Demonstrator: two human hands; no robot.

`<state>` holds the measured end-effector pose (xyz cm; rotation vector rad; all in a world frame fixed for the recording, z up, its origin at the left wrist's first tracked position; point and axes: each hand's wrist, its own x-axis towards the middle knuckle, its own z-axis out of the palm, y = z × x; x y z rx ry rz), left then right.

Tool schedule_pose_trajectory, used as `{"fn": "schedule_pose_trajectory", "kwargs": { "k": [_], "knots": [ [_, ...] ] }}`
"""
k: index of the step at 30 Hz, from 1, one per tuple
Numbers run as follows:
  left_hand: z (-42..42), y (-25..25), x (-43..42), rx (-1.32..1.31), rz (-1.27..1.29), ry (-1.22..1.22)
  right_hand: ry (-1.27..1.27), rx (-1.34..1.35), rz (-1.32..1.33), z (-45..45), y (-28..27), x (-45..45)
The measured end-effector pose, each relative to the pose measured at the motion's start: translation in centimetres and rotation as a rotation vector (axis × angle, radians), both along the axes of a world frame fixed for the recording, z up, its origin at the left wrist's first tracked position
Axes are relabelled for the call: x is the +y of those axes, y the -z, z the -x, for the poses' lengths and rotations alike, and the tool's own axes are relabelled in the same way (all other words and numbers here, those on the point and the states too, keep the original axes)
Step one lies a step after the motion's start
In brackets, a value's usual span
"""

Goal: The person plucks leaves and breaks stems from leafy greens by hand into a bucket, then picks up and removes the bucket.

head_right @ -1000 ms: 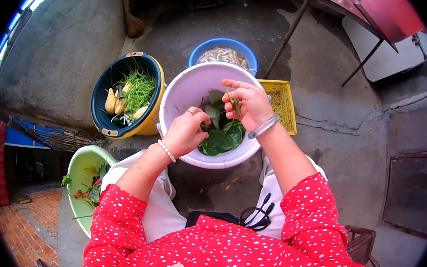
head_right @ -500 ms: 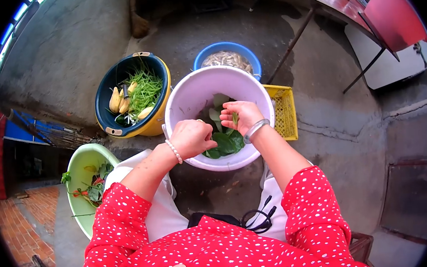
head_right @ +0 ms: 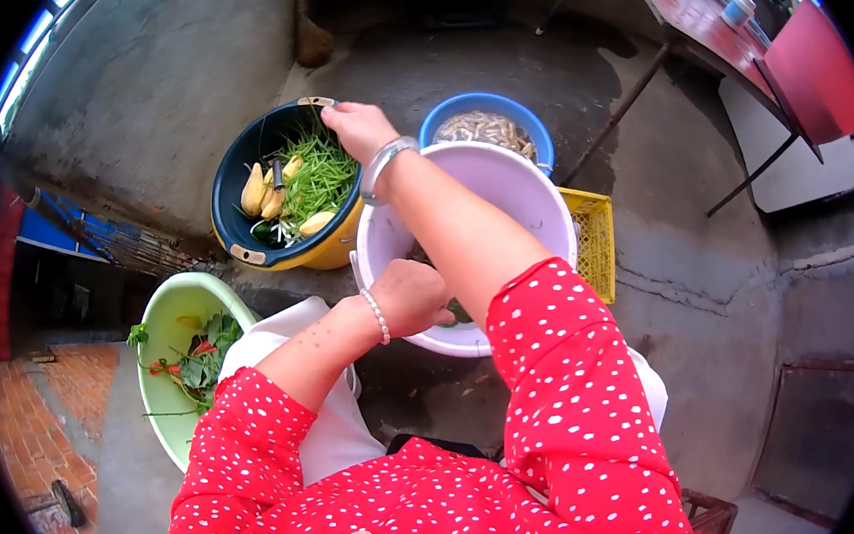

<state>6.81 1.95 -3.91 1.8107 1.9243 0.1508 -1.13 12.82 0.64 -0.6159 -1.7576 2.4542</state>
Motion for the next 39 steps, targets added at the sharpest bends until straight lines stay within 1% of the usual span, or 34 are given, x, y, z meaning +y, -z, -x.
{"fn": "schedule_pose_trajectory", "kwargs": {
  "k": [1,3,4,5,7,9,10,11,13,14,15,17,18,19,22,23,24,26,27,28,29,30,31,32,33,35,37,39],
  "knots": [
    [0.2,0.2,0.0,0.016,-0.048,-0.019,0.050,-0.024,-0.072,-0.3,0.0,0.6],
    [0.8,0.8,-0.3,0.048,-0.142,-0.055,0.055,-0.070,-0.245,-1.9,0.7,2.5],
    [1.1,0.4,-0.4,0.046,-0.204,-0.135,0.002,-0.128,-0.353,-2.7,2.7,4.2],
    [1.4,0.3,-0.2,0.101,-0.144,-0.206,-0.050,-0.187,-0.462,-3.5,5.3,6.0],
    [2.3,-0.7,0.1,0.179,-0.056,-0.235,0.000,-0.318,-0.428,-7.2,8.5,6.7],
    [2.5,-1.8,0.0,0.196,-0.111,-0.286,-0.213,-0.457,-0.650,-10.3,15.5,8.7],
    [2.6,-1.9,0.0,0.204,-0.139,-0.314,-0.325,-0.457,-0.860,-11.9,17.5,8.9],
    [2.6,-1.6,0.1,0.198,-0.252,-0.342,-0.441,-0.452,-1.067,-13.5,19.0,8.7],
    [3.0,-0.7,0.2,0.188,-0.479,-0.399,-0.745,-0.558,-1.143,-15.5,20.6,8.2],
    [3.3,-0.2,0.3,0.175,-0.548,-0.421,-0.866,-0.595,-1.147,-16.1,22.1,8.2],
    [3.3,-0.6,0.3,0.169,-0.482,-0.419,-0.988,-0.633,-1.146,-16.6,23.4,8.0],
    [3.2,-1.9,0.2,0.157,-0.356,-0.422,-1.059,-0.712,-1.197,-17.1,24.3,6.6],
    [3.2,-1.7,0.2,0.158,-0.387,-0.420,-1.076,-0.674,-1.157,-17.5,26.1,6.3],
    [3.2,-2.1,0.2,0.167,-0.344,-0.425,-1.113,-0.727,-1.124,-17.4,26.5,5.6],
    [3.5,-2.1,0.0,0.138,-0.499,-0.455,-1.149,-0.832,-1.183,-17.1,27.4,3.9],
    [3.6,-2.2,-0.1,0.122,-0.516,-0.475,-1.173,-0.873,-1.197,-16.9,28.3,3.5],
    [3.6,-2.2,-0.2,0.122,-0.513,-0.485,-1.192,-0.830,-1.237,-17.2,30.6,3.9],
    [3.8,-2.3,-0.4,0.127,-0.464,-0.482,-1.082,-0.804,-1.186,-16.9,34.4,4.9],
    [3.9,-2.3,-0.4,0.132,-0.417,-0.469,-1.025,-0.795,-1.156,-17.0,35.2,5.2],
    [3.9,-2.4,-0.3,0.134,-0.371,-0.454,-1.001,-0.718,-1.155,-16.3,33.2,5.6],
    [3.8,-2.4,-0.2,0.115,-0.395,-0.468,-0.875,-0.540,-1.231,-15.8,30.3,5.9],
    [3.8,-2.4,-0.1,0.099,-0.419,-0.482,-0.830,-0.573,-1.159,-14.6,28.2,6.6],
    [3.8,-2.3,0.0,0.083,-0.443,-0.498,-0.594,-0.595,-1.027,-14.2,25.1,7.1],
    [3.7,-2.0,0.0,0.070,-0.513,-0.523,-0.472,-0.569,-0.996,-13.7,23.8,8.0],
    [3.7,-1.9,0.0,0.067,-0.496,-0.524,-0.418,-0.576,-0.939,-13.3,21.9,8.7],
    [3.6,-1.9,-0.1,0.058,-0.462,-0.522,-0.362,-0.482,-0.778,-13.0,18.4,10.1],
    [3.6,-1.9,-0.1,0.076,-0.389,-0.502,-0.380,-0.375,-0.559,-13.1,15.5,11.3],
    [3.6,-1.5,-0.1,0.093,-0.351,-0.489,-0.306,-0.269,-0.272,-13.7,12.5,11.2]
  ]
}}
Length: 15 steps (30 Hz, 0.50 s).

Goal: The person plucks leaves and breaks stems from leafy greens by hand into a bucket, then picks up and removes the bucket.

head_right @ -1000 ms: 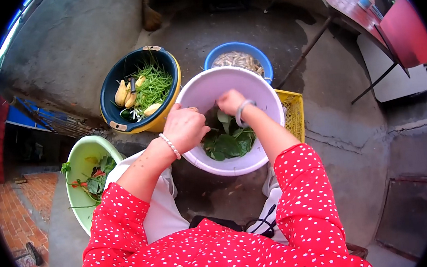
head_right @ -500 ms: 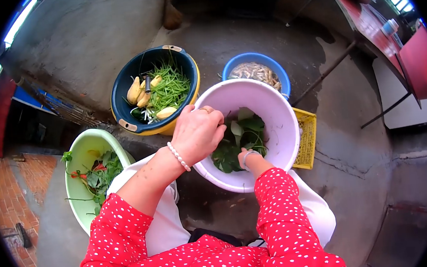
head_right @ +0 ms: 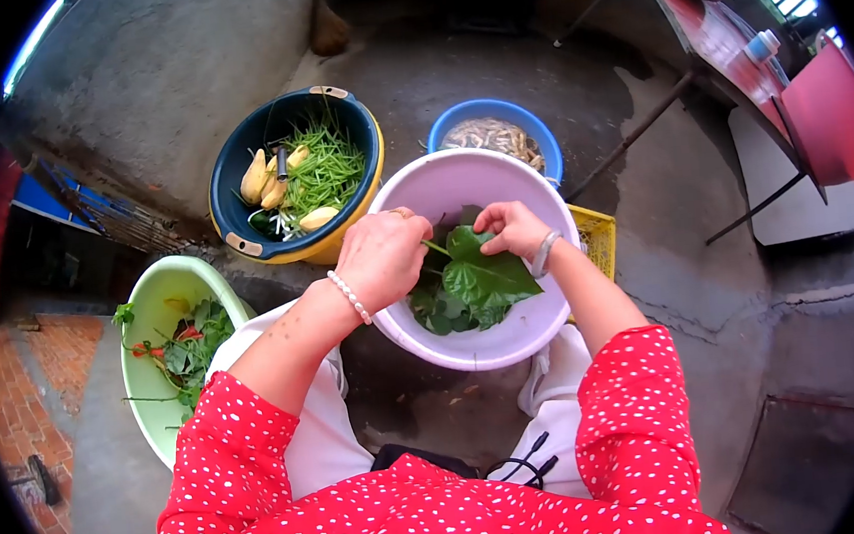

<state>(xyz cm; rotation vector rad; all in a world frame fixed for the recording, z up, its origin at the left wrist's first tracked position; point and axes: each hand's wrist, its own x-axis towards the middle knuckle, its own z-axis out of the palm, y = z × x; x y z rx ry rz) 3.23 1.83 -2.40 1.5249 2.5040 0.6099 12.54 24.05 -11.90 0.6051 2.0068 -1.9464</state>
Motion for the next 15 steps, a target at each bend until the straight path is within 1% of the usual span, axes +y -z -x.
{"fn": "schedule_pose_trajectory", "kwargs": {
  "k": [1,4,7,10,11,12,14,15],
  "knots": [
    [0.0,0.0,0.0,0.003,0.039,0.016,0.019,-0.015,0.044,-0.3,-2.3,-0.5],
    [0.0,0.6,0.0,0.011,-0.030,0.050,0.178,0.032,0.265,-1.2,-5.7,-1.4],
    [-0.6,0.2,0.2,-0.138,-0.108,0.059,0.296,0.102,0.314,-1.8,-7.7,-2.6],
    [-1.1,-1.1,0.9,-0.498,0.055,0.082,0.350,0.132,0.390,-2.4,-9.2,-3.7],
    [-1.1,-1.1,1.1,-0.499,0.063,0.093,0.367,0.145,0.412,-2.6,-9.7,-4.1],
    [-1.0,-0.3,1.3,-0.628,-0.040,0.083,0.383,0.157,0.434,-2.7,-10.4,-4.6],
    [-1.0,1.7,1.7,-0.887,-0.246,0.060,0.523,0.227,0.254,-2.7,-11.4,-5.3],
    [-1.0,-0.7,1.6,-1.054,-0.124,-0.090,0.596,0.264,0.189,-2.8,-11.3,-5.0]
  ]
}}
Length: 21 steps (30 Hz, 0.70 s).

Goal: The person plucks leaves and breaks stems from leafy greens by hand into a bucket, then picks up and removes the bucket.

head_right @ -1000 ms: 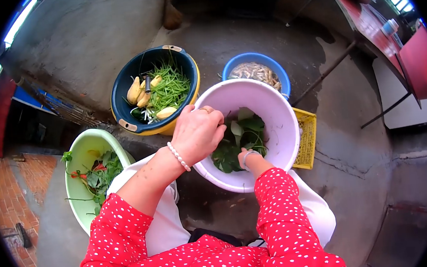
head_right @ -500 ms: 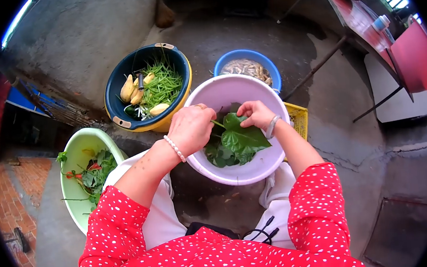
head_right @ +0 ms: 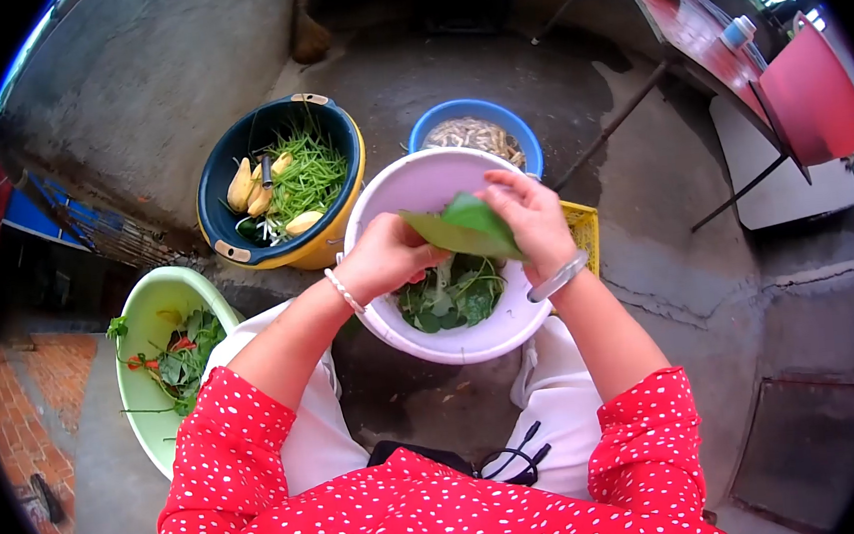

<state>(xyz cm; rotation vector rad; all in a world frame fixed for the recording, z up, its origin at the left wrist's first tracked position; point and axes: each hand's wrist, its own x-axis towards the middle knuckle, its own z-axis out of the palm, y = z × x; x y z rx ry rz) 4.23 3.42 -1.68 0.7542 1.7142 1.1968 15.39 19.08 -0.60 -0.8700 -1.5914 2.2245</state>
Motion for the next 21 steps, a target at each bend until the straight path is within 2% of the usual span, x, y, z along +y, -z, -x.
{"fn": "schedule_pose_trajectory", "kwargs": {
  "k": [1,2,5,6,9,11,12,15,17,19,21],
  "knots": [
    [0.3,0.6,0.1,-0.127,-0.059,-0.039,0.082,0.011,-0.062,-0.3,0.1,0.5],
    [0.3,0.0,0.1,-0.212,-0.056,-0.085,0.126,0.049,0.017,-1.0,0.2,1.1],
    [0.5,-0.6,-0.1,-0.452,-0.091,-0.169,0.162,-0.088,-0.067,-1.8,-1.2,-0.5],
    [0.5,-0.5,-0.1,-0.524,-0.101,-0.182,0.054,-0.090,-0.126,-2.2,-1.1,-1.8],
    [0.3,-0.6,-0.1,-0.654,-0.115,-0.204,-0.163,-0.149,-0.086,-2.5,-0.8,-4.1],
    [0.1,-0.3,-0.1,-0.702,-0.141,-0.205,-0.235,-0.158,-0.185,-2.4,0.0,-4.3],
    [0.1,-0.4,-0.1,-0.711,-0.144,-0.212,-0.187,-0.124,-0.230,-2.5,0.5,-4.4],
    [0.3,-0.9,-0.2,-0.598,-0.080,-0.444,-0.154,-0.178,-0.230,-3.3,0.1,-3.7],
    [1.4,-0.6,0.0,-0.520,-0.234,-0.681,-0.153,-0.279,-0.636,-3.9,0.7,-3.1],
    [3.1,0.2,0.0,-0.265,-0.343,-0.822,-0.176,-0.406,-1.020,-4.4,0.5,-3.0],
    [2.6,0.5,0.0,0.036,-0.440,-0.660,-0.172,-0.425,-1.158,-4.6,0.5,-2.9]
  ]
}}
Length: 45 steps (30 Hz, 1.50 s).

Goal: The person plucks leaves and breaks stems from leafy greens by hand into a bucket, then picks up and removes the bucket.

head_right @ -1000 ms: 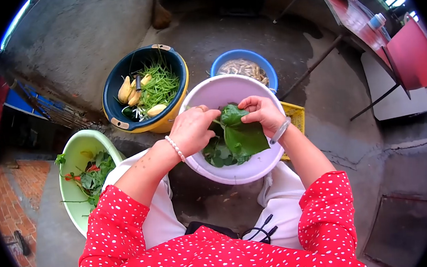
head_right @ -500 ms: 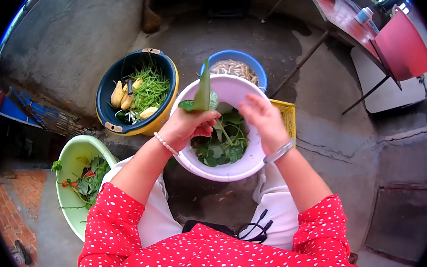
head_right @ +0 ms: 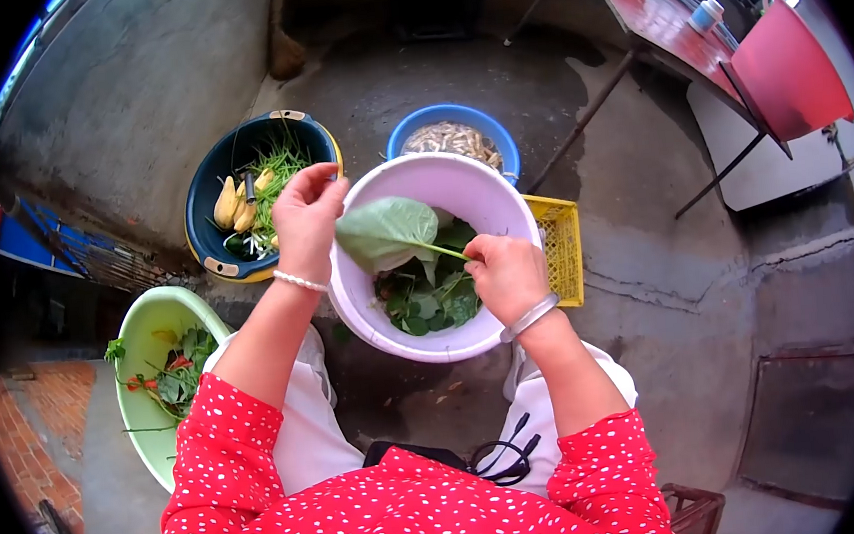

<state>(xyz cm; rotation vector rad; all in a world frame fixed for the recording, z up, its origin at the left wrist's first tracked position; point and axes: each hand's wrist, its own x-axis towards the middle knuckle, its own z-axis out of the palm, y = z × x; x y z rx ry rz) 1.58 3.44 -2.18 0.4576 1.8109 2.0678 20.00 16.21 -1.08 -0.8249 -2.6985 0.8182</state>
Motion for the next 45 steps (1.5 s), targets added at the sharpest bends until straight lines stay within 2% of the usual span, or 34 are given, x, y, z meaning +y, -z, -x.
{"fn": "schedule_pose_trajectory", "kwargs": {
  "k": [1,2,4,6,10,13,17,20,22,25,29,32,37,41,45],
  "knots": [
    [-0.5,-0.3,-0.1,0.166,0.010,0.048,-0.009,-0.006,-0.068,-0.1,0.0,0.0],
    [-1.2,-0.6,-0.3,0.541,0.156,0.086,-0.026,-0.002,-0.067,-0.1,0.0,0.1],
    [-2.3,-1.3,-0.4,1.031,0.266,0.234,-0.060,0.007,-0.064,0.0,-0.1,0.4],
    [-3.4,-0.1,-0.2,1.146,0.377,0.316,-0.092,0.065,0.020,0.1,-0.5,0.4],
    [-3.3,0.6,-0.3,1.034,0.499,0.452,-0.108,0.171,0.173,-0.1,-0.7,0.9],
    [-3.5,0.8,-0.2,1.011,0.498,0.419,-0.113,0.263,0.200,0.1,-0.6,0.6],
    [-3.7,0.5,0.1,0.925,0.522,0.458,-0.221,0.269,-0.177,0.7,-0.1,-0.1],
    [-3.8,0.5,0.2,0.780,0.510,0.478,-0.241,0.249,-0.262,0.7,0.0,-0.2],
    [-3.9,0.3,0.2,0.692,0.508,0.487,-0.240,0.241,-0.266,0.7,-0.1,-0.1],
    [-4.1,0.2,0.1,0.376,0.487,0.532,-0.240,0.260,-0.235,0.7,-0.1,-0.2],
    [-3.8,1.4,0.5,0.214,0.382,0.541,-0.206,0.297,-0.194,1.0,-0.3,-0.4],
    [-3.7,1.5,0.5,0.167,0.337,0.570,-0.109,0.260,0.059,1.0,-0.1,-0.1],
    [-3.7,1.7,0.6,0.153,0.282,0.608,-0.026,0.389,0.577,1.1,1.4,0.7],
    [-4.2,1.1,0.5,0.202,0.346,0.644,0.097,0.382,0.915,1.1,0.1,1.1],
    [-4.3,0.9,0.4,0.280,0.435,0.662,0.168,0.429,0.868,1.0,0.0,2.4]
  ]
}}
